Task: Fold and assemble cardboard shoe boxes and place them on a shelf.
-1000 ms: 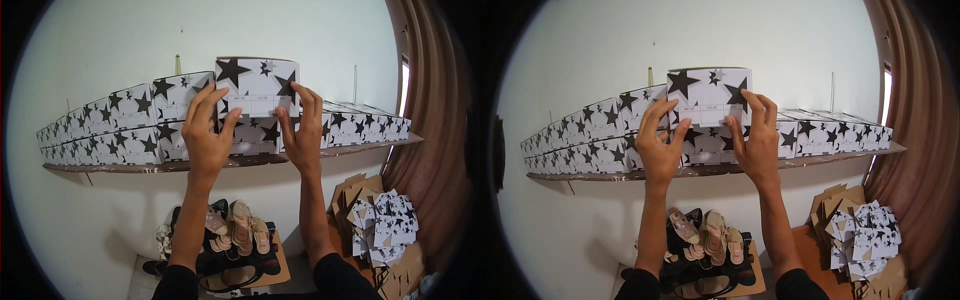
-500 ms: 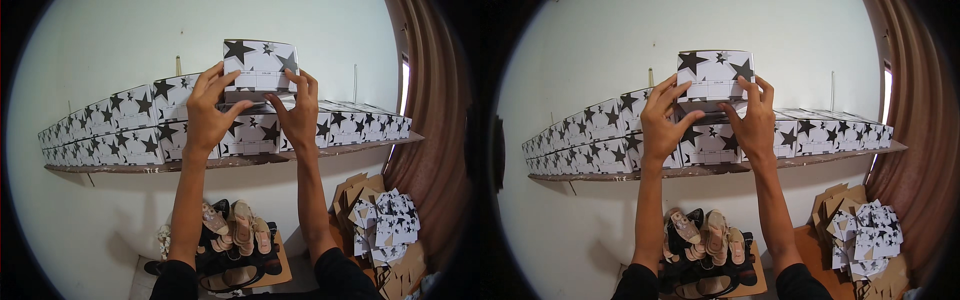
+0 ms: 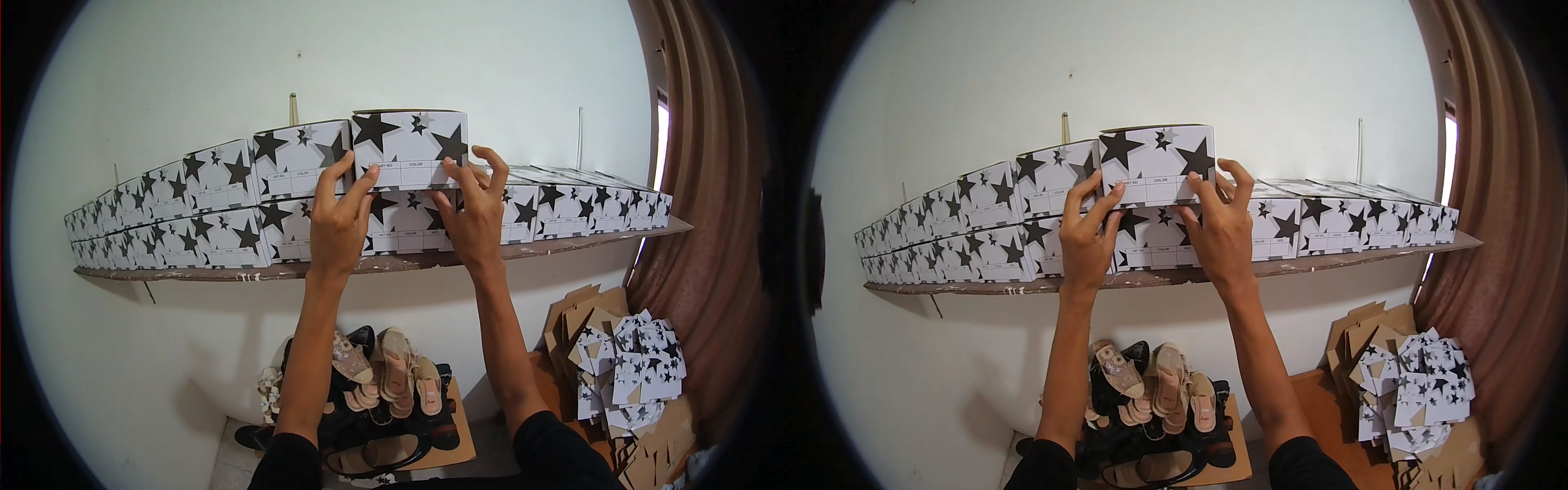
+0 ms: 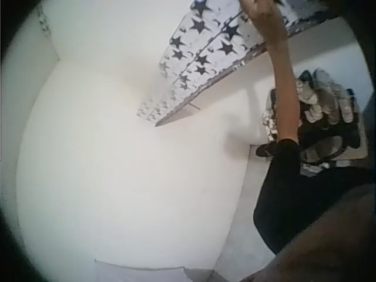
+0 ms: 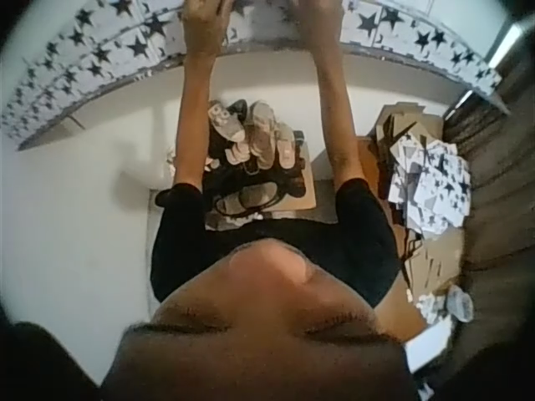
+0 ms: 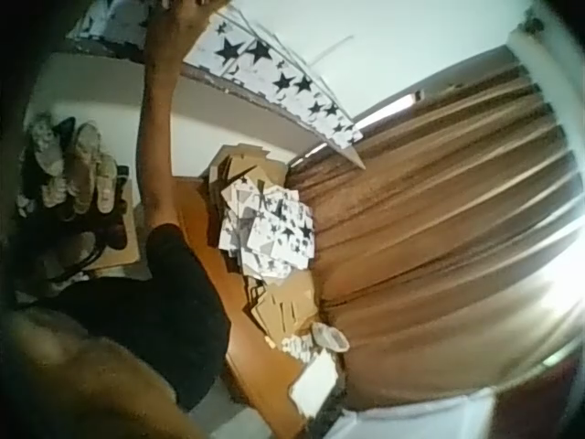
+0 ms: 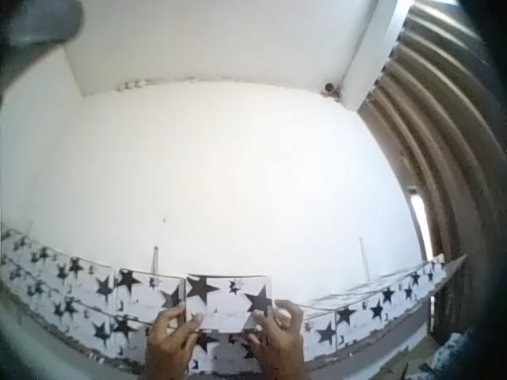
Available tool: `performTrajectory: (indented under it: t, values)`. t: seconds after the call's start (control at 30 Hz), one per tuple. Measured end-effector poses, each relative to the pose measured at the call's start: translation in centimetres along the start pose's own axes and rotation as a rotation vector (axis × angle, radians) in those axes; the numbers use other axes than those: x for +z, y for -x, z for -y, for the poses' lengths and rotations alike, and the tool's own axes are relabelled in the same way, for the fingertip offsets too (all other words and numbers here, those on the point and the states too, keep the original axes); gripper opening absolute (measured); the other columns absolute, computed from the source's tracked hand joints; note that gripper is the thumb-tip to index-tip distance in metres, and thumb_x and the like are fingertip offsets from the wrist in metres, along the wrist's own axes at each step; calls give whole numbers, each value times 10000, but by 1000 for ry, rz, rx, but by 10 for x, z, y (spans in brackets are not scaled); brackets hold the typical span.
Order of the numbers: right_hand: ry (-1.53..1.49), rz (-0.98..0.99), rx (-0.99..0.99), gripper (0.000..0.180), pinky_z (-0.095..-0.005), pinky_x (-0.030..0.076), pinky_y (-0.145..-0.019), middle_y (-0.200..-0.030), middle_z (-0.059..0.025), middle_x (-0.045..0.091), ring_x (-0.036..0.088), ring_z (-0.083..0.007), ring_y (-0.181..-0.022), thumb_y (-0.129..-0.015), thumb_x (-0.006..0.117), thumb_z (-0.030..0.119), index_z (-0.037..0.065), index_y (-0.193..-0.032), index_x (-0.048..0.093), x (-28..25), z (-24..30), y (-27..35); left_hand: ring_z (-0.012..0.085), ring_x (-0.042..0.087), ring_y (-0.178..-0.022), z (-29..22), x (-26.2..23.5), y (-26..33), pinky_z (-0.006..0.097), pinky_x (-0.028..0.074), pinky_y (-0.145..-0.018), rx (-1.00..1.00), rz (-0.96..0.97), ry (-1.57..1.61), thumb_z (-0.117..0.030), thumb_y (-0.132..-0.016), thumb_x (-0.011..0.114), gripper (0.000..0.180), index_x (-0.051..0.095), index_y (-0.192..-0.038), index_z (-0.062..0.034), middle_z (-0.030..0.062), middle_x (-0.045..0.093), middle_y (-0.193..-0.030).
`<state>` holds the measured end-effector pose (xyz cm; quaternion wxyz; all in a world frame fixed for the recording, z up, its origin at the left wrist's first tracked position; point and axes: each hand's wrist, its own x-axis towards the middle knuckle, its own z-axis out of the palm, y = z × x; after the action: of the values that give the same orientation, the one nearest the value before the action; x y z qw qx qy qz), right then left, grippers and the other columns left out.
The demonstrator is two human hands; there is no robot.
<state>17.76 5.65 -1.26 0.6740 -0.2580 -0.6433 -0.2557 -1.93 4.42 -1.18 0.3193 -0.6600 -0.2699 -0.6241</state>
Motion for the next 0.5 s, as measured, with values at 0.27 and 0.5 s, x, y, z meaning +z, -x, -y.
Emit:
performTrajectory:
  t: [0.27, 0.5]
  values:
    - [276, 7, -106, 334, -641, 274, -1165, -1377, -121, 582, 440, -365, -1399, -898, 752, 247, 81, -1180, 685, 8, 3, 18, 236, 409, -1435, -8, 2, 15, 590, 164, -1159, 66, 103, -327, -274, -913, 720, 319, 728, -1177, -95, 32, 600, -1414]
    - [293, 110, -80, 349, -728, 126, -1161, -1456, -104, 547, 357, -358, -1460, -927, 715, 266, 93, -1227, 662, -2, 6, 19, 227, 373, -1462, -11, -2, 17, 658, 98, -1135, 50, 180, -373, -381, -920, 699, 437, 687, -1249, -94, 42, 580, -1445]
